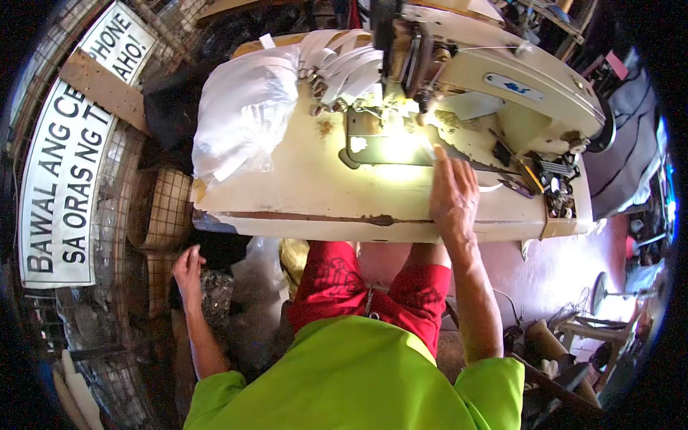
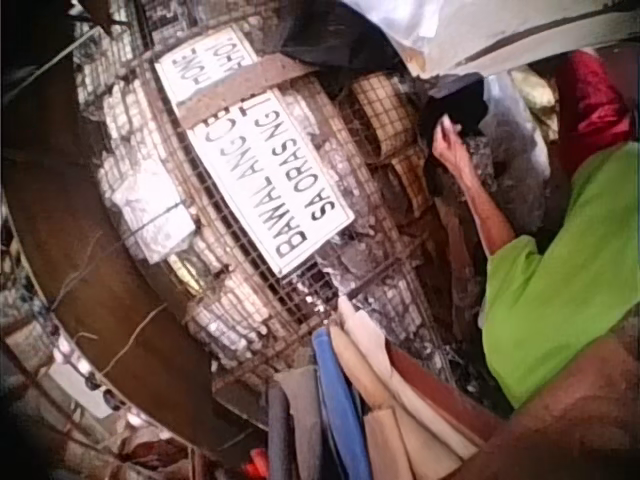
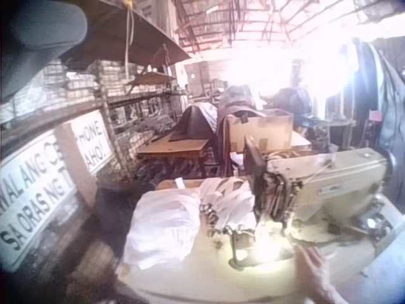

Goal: The person sews white fabric straps using an industrial sewing machine.

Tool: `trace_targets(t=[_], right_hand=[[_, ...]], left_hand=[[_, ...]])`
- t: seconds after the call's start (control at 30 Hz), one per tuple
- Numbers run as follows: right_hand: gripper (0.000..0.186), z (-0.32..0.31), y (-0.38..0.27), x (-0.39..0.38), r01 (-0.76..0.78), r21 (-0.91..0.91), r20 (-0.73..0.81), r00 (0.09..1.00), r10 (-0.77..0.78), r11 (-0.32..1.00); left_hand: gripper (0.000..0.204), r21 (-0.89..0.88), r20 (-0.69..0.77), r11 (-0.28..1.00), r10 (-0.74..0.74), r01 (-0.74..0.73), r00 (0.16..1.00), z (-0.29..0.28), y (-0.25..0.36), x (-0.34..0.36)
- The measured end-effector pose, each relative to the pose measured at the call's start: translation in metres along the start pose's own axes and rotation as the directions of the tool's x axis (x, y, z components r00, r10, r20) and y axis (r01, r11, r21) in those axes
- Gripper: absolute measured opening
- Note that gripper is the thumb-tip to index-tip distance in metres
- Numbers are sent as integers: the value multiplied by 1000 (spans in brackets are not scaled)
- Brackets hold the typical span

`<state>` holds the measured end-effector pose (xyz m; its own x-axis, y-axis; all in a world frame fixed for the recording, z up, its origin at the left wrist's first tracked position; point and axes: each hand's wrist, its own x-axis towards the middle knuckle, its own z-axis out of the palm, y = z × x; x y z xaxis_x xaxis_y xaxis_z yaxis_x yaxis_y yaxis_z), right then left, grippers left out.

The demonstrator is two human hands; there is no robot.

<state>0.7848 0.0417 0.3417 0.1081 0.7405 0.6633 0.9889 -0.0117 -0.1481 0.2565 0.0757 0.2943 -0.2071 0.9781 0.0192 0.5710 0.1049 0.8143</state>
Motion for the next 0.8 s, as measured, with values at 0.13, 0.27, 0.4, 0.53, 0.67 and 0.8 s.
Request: trace_targets(t=[0.13, 0.27, 0.4, 0.53, 0.67, 0.8], right_hand=[[17, 12, -8, 4, 3, -55, 71, 997, 1, 998], [16, 12, -31, 24, -101, 216, -4, 994, 105, 971], [17, 31, -31, 20, -255, 344, 31, 965, 260, 904], [14, 29, -26, 16, -291, 331, 80, 956, 281, 897], [13, 28, -31, 28, -379, 294, 121, 925, 359, 877], [10, 46, -34, 32, -252, 291, -25, 962, 271, 923]], left_hand=[[19, -389, 344, 912, 277, -132, 897, 61, 146, -3], [15, -627, 464, 735, 619, -258, 633, 170, 237, 17], [17, -504, 456, 764, 631, -403, 627, 259, 262, 51], [17, -457, 487, 768, 638, -448, 596, 289, 263, 59], [15, -681, 519, 730, 533, -54, 668, 294, 259, 56], [13, -665, 561, 747, 479, 22, 675, 291, 265, 54]])
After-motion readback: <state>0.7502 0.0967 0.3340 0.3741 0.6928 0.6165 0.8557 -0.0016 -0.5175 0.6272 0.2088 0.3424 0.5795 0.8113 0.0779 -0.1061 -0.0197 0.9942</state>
